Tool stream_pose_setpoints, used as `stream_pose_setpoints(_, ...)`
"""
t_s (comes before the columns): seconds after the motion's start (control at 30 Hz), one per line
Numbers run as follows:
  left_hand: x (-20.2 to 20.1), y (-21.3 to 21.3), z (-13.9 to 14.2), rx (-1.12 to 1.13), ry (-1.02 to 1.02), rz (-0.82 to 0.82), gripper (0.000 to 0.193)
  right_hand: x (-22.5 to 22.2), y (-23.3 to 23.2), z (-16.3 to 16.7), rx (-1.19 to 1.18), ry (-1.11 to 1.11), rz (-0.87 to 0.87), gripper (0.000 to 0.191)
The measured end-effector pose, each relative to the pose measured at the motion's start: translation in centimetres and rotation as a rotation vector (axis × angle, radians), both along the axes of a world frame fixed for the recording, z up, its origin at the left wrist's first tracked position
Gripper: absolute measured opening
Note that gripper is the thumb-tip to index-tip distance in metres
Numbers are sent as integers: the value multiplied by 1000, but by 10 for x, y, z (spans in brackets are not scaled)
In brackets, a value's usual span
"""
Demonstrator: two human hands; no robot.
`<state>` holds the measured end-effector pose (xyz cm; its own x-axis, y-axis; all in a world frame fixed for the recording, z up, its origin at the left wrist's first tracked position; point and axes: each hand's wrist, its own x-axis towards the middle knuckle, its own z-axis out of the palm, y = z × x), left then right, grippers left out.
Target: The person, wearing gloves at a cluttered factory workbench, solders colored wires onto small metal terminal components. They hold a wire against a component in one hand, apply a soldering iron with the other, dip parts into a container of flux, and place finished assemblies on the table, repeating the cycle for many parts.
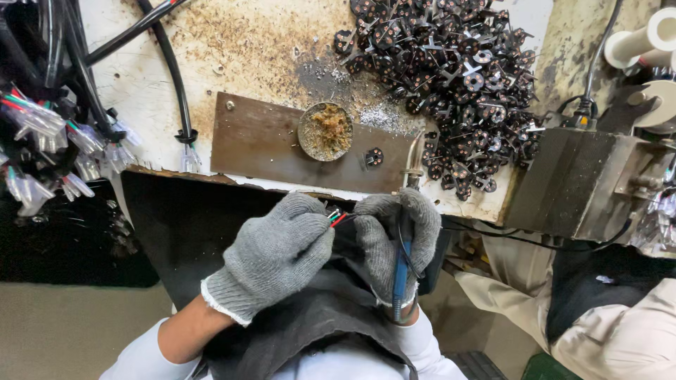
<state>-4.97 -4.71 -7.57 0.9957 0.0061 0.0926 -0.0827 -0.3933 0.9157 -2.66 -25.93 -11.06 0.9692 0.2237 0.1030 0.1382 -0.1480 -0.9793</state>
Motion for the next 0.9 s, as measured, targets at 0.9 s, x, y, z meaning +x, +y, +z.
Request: stream_pose_setpoints(0.9, 73, 17, 24, 297, 118, 191, 21, 40, 23, -10, -182, -286, -64, 42)
